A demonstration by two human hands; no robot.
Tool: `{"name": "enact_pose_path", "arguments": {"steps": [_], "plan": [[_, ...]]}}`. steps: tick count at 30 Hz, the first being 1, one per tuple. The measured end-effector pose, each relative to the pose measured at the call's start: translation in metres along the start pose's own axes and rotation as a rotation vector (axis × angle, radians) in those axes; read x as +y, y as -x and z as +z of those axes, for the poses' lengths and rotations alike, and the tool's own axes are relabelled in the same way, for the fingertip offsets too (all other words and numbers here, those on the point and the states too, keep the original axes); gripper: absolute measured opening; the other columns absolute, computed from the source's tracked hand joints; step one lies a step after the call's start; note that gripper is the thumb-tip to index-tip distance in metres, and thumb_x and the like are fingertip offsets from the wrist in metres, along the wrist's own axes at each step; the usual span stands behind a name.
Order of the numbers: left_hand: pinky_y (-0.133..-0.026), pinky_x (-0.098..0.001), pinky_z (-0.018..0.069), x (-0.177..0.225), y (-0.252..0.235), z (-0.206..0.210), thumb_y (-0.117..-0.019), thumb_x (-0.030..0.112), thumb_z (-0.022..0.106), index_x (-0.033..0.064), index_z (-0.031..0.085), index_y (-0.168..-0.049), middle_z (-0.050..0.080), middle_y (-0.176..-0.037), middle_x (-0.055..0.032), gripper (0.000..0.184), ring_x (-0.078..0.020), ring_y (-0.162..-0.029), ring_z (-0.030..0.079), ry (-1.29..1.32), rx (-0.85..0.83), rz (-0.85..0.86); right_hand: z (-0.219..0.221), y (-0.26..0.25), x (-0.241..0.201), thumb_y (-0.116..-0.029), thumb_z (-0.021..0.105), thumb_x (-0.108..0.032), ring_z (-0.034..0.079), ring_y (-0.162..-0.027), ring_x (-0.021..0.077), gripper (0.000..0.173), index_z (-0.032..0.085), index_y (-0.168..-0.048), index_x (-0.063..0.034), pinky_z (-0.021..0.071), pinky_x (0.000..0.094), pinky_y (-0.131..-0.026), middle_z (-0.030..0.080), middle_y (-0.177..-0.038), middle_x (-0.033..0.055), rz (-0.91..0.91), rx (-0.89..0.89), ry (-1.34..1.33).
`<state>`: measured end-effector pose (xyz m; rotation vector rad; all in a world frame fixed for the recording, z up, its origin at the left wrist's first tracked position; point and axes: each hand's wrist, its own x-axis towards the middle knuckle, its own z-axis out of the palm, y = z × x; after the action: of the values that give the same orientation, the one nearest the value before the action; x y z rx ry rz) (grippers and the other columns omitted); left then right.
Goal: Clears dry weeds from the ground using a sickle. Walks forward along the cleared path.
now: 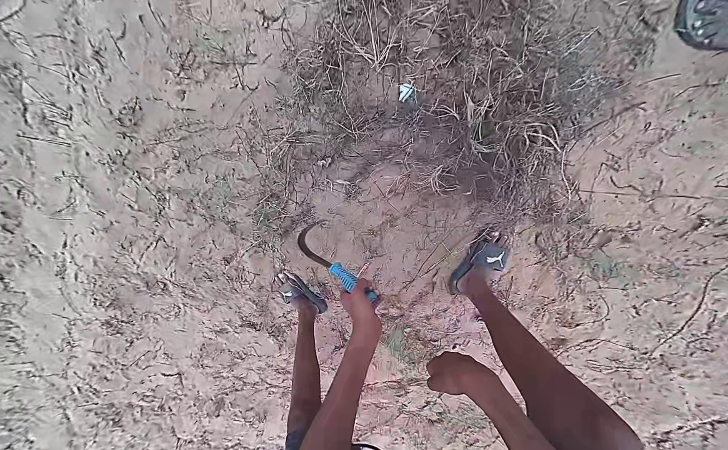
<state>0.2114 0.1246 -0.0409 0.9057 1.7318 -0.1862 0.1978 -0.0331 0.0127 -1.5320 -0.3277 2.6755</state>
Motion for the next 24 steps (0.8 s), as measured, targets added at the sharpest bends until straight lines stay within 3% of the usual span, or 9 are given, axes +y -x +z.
{"name": "enact_pose_path", "arguments": {"steps": [2,4,5,10,12,15,17,20,24], "plan": [[-0.059,-0.0299,0.0537,0.039,-0.084,-0.01,-0.0995,0.005,0.052,-0.0006,0.048,-0.113,0.051,-0.083,-0.0104,0.015,-0.0165,-0.063,0.055,0.125,0.195,0.104,-0.006,0.01,-0.014,-0.1049,0.052,-0.031,0.059,-0.122,0.0455,0.04,0.066,-0.117,0.0039,0.0445,0.0677,-0.094,0.063,-0.126,0.0288,-0.025,-0.024,0.038],[-0.071,-0.0337,0.0537,0.06,-0.142,0.01,-0.1017,0.011,0.05,0.0015,0.046,-0.124,0.05,-0.098,-0.0122,0.024,-0.0198,-0.077,0.055,0.253,0.187,0.113,-0.008,0.022,-0.025,-0.1049,0.052,-0.029,0.06,-0.121,0.0453,0.037,0.066,-0.118,0.0031,0.0454,0.0673,-0.093,0.064,-0.125,0.0281,-0.049,-0.047,0.062],[-0.067,-0.031,0.0539,0.061,-0.151,0.039,-0.0999,0.013,0.05,0.0048,0.045,-0.122,0.05,-0.095,-0.0096,0.024,-0.0172,-0.074,0.055,0.269,0.147,0.09,-0.013,0.024,-0.028,-0.1053,0.052,-0.028,0.06,-0.12,0.0454,0.036,0.066,-0.117,0.0032,0.0453,0.0671,-0.093,0.064,-0.124,0.0282,-0.077,-0.052,0.062],[-0.054,-0.0332,0.0525,-0.02,0.015,0.196,-0.0975,0.009,0.058,0.0035,0.044,-0.134,0.055,-0.088,-0.0109,0.04,-0.0179,-0.062,0.056,0.09,-0.244,-0.153,-0.035,0.041,-0.017,-0.1047,0.054,-0.029,0.06,-0.122,0.0426,0.04,0.065,-0.123,0.0042,0.0435,0.0638,-0.098,0.064,-0.127,0.0274,-0.11,0.131,-0.056],[-0.05,-0.0298,0.0528,-0.039,0.074,0.199,-0.1009,0.004,0.059,-0.0031,0.045,-0.131,0.056,-0.081,-0.0128,0.034,-0.017,-0.054,0.057,0.008,-0.366,-0.231,-0.031,0.051,-0.009,-0.1019,0.059,-0.032,0.062,-0.121,0.04,0.043,0.063,-0.129,0.0017,0.0441,0.0611,-0.1,0.065,-0.129,0.0256,-0.11,0.286,-0.11],[-0.048,-0.0248,0.0524,-0.012,0.098,0.133,-0.0976,-0.002,0.055,-0.0027,0.045,-0.117,0.052,-0.071,-0.0064,0.022,-0.0124,-0.051,0.055,-0.097,-0.481,-0.296,-0.038,0.042,-0.004,-0.101,0.061,-0.023,0.06,-0.119,0.0413,0.036,0.064,-0.124,0.0052,0.0422,0.0627,-0.098,0.064,-0.124,0.0281,-0.134,0.173,-0.083],[-0.048,-0.0246,0.0521,0.027,0.073,0.085,-0.0976,-0.003,0.053,-0.0025,0.045,-0.115,0.051,-0.07,-0.0058,0.019,-0.0119,-0.051,0.054,-0.068,-0.327,-0.172,-0.052,0.029,-0.006,-0.1042,0.055,-0.027,0.06,-0.121,0.0438,0.037,0.065,-0.12,0.005,0.0435,0.0656,-0.097,0.064,-0.124,0.0285,-0.101,0.065,0.027],[-0.054,-0.0278,0.0495,0.101,-0.048,0.05,-0.1002,0.005,0.052,-0.0014,0.048,-0.118,0.05,-0.079,-0.0083,0.019,-0.0147,-0.059,0.053,0.053,0.036,0.089,-0.056,0.029,-0.024,-0.1057,0.052,-0.03,0.059,-0.123,0.0466,0.04,0.065,-0.121,0.0047,0.0434,0.0684,-0.097,0.064,-0.126,0.0297,-0.113,0.027,0.074],[-0.062,-0.0309,0.0499,0.18,-0.178,0.105,-0.1012,0.019,0.049,0.0065,0.047,-0.12,0.051,-0.09,-0.0079,0.022,-0.0168,-0.069,0.053,0.303,0.047,0.131,-0.059,0.023,-0.024,-0.1026,0.054,-0.028,0.059,-0.123,0.0469,0.04,0.066,-0.124,0.0045,0.0422,0.0689,-0.098,0.063,-0.128,0.0297,-0.213,0.104,0.018]]}}
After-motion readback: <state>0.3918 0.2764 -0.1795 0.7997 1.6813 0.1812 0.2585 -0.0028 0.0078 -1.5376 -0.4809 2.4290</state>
